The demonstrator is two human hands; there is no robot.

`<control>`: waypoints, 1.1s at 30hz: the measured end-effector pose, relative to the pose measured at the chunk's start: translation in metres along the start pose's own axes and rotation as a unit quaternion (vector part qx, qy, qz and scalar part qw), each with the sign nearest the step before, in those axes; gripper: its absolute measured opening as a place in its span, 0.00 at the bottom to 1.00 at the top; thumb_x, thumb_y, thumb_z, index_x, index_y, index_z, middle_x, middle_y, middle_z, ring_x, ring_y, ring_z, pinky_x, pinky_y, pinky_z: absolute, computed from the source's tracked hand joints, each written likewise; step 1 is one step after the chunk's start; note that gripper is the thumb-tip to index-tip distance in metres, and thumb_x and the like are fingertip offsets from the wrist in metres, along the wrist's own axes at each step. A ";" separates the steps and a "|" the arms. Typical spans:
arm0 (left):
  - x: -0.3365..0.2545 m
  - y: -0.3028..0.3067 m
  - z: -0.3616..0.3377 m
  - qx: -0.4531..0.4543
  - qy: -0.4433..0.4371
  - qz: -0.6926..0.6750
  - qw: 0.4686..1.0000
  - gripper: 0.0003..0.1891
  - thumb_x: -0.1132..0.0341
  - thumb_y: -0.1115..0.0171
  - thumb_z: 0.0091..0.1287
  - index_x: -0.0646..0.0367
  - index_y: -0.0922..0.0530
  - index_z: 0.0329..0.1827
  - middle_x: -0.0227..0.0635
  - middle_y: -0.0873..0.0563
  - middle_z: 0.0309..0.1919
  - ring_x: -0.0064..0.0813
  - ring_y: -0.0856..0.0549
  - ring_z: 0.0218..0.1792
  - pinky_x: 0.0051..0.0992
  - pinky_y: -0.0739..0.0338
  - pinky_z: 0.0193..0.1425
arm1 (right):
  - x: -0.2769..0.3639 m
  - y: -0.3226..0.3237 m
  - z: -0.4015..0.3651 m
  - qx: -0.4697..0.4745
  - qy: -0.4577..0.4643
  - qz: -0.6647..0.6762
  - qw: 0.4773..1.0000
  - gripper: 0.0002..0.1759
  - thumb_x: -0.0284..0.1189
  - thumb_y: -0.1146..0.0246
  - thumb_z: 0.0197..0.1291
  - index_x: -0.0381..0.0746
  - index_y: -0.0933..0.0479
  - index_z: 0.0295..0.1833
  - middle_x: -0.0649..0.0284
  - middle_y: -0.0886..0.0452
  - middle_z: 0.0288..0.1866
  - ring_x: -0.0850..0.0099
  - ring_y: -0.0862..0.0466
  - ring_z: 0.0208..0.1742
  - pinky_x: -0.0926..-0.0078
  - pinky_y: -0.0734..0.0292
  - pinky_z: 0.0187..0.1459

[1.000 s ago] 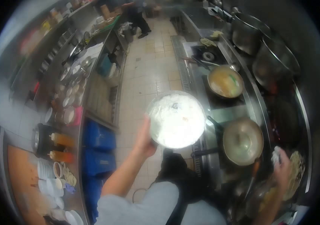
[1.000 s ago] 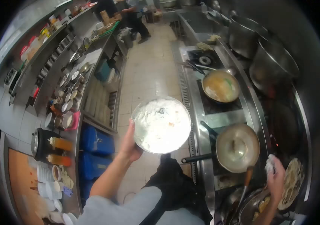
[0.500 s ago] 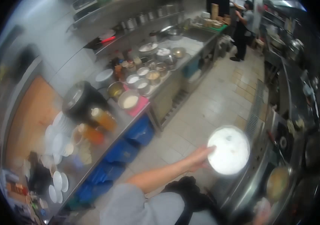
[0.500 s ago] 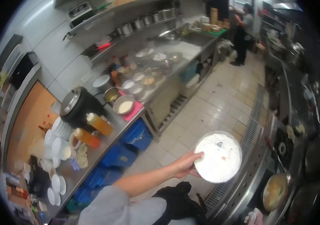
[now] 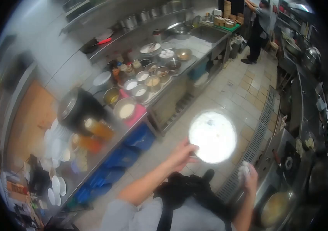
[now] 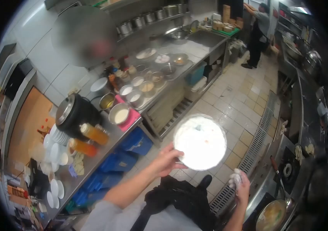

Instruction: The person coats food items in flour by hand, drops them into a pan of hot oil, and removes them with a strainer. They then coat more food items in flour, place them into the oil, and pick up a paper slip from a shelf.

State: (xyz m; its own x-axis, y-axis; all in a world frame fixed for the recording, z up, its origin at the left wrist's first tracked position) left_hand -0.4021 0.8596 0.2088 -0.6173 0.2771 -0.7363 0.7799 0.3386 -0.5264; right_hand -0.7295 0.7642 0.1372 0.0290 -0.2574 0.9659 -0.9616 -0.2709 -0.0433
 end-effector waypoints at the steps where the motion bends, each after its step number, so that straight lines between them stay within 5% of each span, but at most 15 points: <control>1: -0.007 0.000 0.010 -0.020 -0.013 -0.012 1.000 0.34 0.71 0.39 0.65 0.56 0.38 0.76 0.44 0.26 0.66 0.45 0.20 0.63 0.48 0.14 0.56 | -0.003 0.009 0.014 -0.005 -0.002 0.001 1.000 0.17 0.28 0.40 0.71 0.32 0.25 0.62 0.64 0.17 0.38 0.78 0.20 0.31 0.83 0.26 0.29; 7: -0.038 -0.001 0.046 -0.052 -0.075 -0.052 0.994 0.31 0.72 0.39 0.65 0.59 0.34 0.73 0.45 0.23 0.63 0.46 0.21 0.65 0.54 0.20 0.62 | -0.020 0.062 0.094 -0.017 0.014 0.139 0.990 0.17 0.30 0.39 0.73 0.34 0.25 0.62 0.64 0.17 0.38 0.78 0.18 0.31 0.84 0.24 0.28; 10: -0.049 0.013 0.063 -0.121 -0.117 -0.104 0.980 0.26 0.71 0.40 0.67 0.57 0.33 0.69 0.38 0.21 0.56 0.39 0.19 0.60 0.54 0.17 0.60 | -0.043 0.080 0.149 -0.056 -0.059 0.212 0.974 0.18 0.31 0.38 0.72 0.34 0.25 0.62 0.65 0.18 0.37 0.79 0.18 0.31 0.83 0.22 0.28; 13: -0.058 0.032 0.086 -0.161 -0.129 -0.142 0.968 0.28 0.69 0.40 0.68 0.59 0.34 0.71 0.45 0.25 0.66 0.47 0.21 0.64 0.57 0.21 0.63 | -0.058 0.064 0.216 0.012 -0.069 0.234 0.970 0.17 0.31 0.37 0.71 0.35 0.23 0.60 0.65 0.18 0.37 0.78 0.18 0.31 0.83 0.22 0.28; 17: -0.098 0.055 0.140 -0.181 -0.144 -0.150 0.961 0.27 0.68 0.40 0.70 0.59 0.35 0.71 0.44 0.25 0.65 0.47 0.21 0.65 0.55 0.21 0.63 | -0.022 -0.002 0.289 0.068 -0.087 0.152 0.982 0.15 0.31 0.36 0.70 0.35 0.22 0.58 0.66 0.19 0.36 0.78 0.19 0.30 0.83 0.24 0.27; 24: -0.231 0.117 0.339 -0.123 -0.209 -0.229 0.943 0.25 0.71 0.42 0.70 0.60 0.37 0.69 0.45 0.28 0.67 0.48 0.23 0.66 0.53 0.24 0.69 | -0.006 -0.100 0.426 0.043 -0.106 0.130 0.985 0.13 0.31 0.36 0.70 0.35 0.21 0.55 0.66 0.20 0.34 0.78 0.21 0.27 0.82 0.26 0.25; 27: -0.301 0.157 0.441 -0.117 -0.246 -0.284 0.919 0.21 0.74 0.42 0.69 0.61 0.35 0.63 0.44 0.28 0.63 0.50 0.22 0.63 0.57 0.27 0.71 | -0.001 -0.128 0.461 -0.037 -0.133 0.104 0.985 0.12 0.32 0.36 0.70 0.36 0.21 0.53 0.68 0.21 0.33 0.79 0.22 0.25 0.81 0.27 0.24; 30: -0.365 0.206 0.536 -0.149 -0.242 -0.292 0.913 0.21 0.75 0.43 0.69 0.63 0.35 0.64 0.45 0.26 0.62 0.51 0.22 0.62 0.56 0.25 0.69 | 0.015 -0.154 0.507 0.008 -0.074 0.015 0.997 0.11 0.32 0.36 0.70 0.37 0.20 0.52 0.69 0.21 0.32 0.79 0.23 0.25 0.81 0.27 0.24; 33: -0.415 0.252 0.622 -0.158 -0.243 -0.302 0.908 0.21 0.75 0.44 0.69 0.64 0.35 0.65 0.47 0.25 0.61 0.52 0.21 0.60 0.53 0.20 0.64 | 0.031 -0.165 0.532 -0.040 -0.157 0.009 0.987 0.11 0.34 0.36 0.71 0.39 0.19 0.51 0.70 0.21 0.32 0.80 0.23 0.26 0.80 0.27 0.24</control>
State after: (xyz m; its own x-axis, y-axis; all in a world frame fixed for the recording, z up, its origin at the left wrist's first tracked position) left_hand 0.1147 0.2703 0.1174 -0.7444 -0.4487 -0.4945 0.1979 0.5590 -0.8052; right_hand -0.4249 0.3072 0.0383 0.0823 -0.5394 0.8380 -0.9808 -0.1930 -0.0279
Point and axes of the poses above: each hand's wrist, its own z-axis towards the middle knuckle, its own y-axis out of the back of the hand, x = y × z, the point moved 8 cm from there along z, towards the middle knuckle
